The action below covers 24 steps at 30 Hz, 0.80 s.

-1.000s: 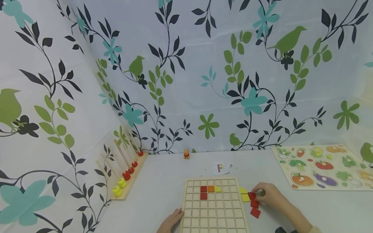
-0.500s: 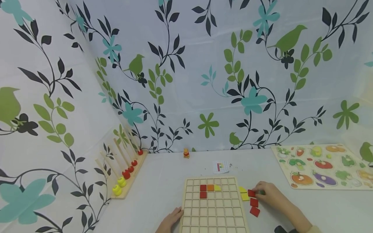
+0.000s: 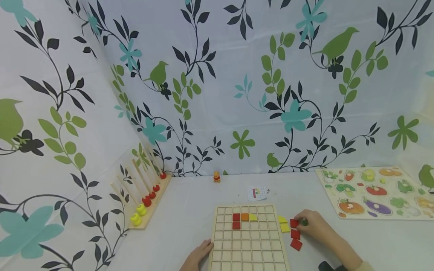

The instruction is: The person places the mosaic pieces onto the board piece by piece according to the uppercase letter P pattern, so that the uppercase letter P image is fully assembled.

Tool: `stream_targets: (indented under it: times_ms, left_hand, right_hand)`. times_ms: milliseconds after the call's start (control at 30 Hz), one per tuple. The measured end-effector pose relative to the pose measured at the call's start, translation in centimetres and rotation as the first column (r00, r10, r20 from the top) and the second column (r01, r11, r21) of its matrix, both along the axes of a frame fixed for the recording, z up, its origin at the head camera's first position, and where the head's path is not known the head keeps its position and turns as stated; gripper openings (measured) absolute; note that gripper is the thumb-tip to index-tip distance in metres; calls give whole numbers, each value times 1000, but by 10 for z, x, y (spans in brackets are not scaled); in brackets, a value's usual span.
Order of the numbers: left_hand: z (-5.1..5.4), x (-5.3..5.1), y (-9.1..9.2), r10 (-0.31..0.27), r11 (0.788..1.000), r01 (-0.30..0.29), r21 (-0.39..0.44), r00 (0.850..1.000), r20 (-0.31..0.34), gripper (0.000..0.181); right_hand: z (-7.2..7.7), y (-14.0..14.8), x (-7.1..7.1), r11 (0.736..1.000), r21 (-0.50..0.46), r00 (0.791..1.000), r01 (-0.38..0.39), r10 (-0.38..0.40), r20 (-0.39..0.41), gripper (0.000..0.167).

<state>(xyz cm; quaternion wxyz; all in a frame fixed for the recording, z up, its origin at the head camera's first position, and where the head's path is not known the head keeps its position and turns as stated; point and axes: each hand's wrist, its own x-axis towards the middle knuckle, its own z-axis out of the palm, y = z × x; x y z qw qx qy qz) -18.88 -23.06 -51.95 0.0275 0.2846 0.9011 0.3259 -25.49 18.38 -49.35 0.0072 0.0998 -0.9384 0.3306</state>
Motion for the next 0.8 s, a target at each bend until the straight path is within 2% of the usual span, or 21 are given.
stream_targets:
  times_ms: [133, 300, 500, 800]
  left_hand:
    - [-2, 1, 0, -3, 1000, 4, 5, 999, -52, 83]
    - [-6, 3, -1, -18, 1000, 18, 4, 995, -93, 83]
    - [-4, 3, -1, -4, 1000, 4, 2, 999, -49, 83]
    - [-2, 0, 1, 11, 1000, -11, 7, 1000, 17, 83]
  right_hand:
    - [5, -3, 2, 1000, -9, 999, -16, 16, -48, 24]
    - [12, -10, 9, 992, -38, 984, -121, 114, -140, 20]
    - [23, -23, 13, 979, -66, 955, -193, 172, -242, 19]
    - [30, -53, 12, 967, -134, 934, -215, 164, -317, 20]
